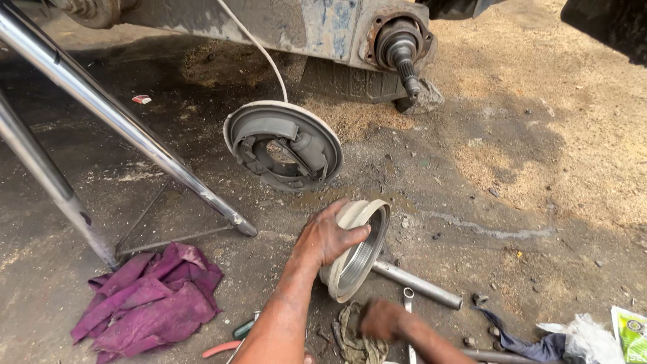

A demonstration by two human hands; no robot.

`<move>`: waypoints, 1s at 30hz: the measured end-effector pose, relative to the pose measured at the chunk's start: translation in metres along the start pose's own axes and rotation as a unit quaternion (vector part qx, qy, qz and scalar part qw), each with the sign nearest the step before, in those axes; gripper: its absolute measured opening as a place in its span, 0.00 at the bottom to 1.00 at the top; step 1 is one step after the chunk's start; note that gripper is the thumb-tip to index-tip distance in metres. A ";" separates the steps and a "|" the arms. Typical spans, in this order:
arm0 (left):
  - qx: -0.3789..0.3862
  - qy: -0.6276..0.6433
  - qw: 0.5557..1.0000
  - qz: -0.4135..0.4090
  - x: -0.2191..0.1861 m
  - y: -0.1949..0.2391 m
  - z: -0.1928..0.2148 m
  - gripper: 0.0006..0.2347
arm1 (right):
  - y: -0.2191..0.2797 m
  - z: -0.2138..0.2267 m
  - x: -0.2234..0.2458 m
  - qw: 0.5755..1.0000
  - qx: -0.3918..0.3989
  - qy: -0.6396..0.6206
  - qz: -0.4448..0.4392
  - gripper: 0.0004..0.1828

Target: The person holds a brake drum and uses a metal rod to scrape its inner surface. The person repeatedly rotates the drum and scrapes different sections to remove debris or rust.

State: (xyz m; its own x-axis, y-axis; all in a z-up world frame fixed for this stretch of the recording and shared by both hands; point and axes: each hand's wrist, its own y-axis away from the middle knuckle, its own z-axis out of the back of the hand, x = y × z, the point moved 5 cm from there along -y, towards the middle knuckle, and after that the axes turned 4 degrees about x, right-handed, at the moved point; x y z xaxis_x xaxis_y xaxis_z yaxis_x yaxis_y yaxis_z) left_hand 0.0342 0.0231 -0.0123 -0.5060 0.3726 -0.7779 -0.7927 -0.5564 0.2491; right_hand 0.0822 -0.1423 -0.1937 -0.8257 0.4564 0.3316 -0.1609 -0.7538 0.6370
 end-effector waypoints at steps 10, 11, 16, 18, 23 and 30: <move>0.002 -0.002 1.000 0.022 0.005 -0.014 -0.001 0.44 | 0.010 0.026 -0.027 0.967 0.017 -0.084 0.240 0.24; 0.003 0.003 1.000 0.019 0.004 -0.017 -0.001 0.45 | 0.018 0.044 -0.033 0.957 -0.021 -0.184 0.225 0.26; 0.011 -0.025 0.999 0.031 0.012 -0.018 0.000 0.44 | 0.032 0.052 -0.021 0.960 -0.009 -0.281 -0.022 0.24; 0.010 0.001 1.000 0.027 0.013 -0.018 -0.002 0.44 | 0.033 0.046 -0.011 0.947 -0.036 -0.320 -0.007 0.24; 0.006 -0.030 0.999 0.020 0.010 -0.018 0.000 0.43 | 0.026 0.052 -0.024 0.956 -0.096 -0.244 -0.132 0.20; 0.022 -0.004 1.000 0.002 0.006 -0.018 -0.005 0.42 | 0.032 0.054 -0.008 0.951 -0.022 -0.302 -0.068 0.21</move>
State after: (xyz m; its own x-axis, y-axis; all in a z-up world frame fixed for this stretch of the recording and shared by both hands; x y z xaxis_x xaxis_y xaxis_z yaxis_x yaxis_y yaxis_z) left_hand 0.0470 0.0319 -0.0242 -0.5119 0.3767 -0.7721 -0.8045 -0.5255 0.2769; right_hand 0.1129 -0.1443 -0.1382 -0.3374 0.7293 0.5952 -0.2767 -0.6812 0.6778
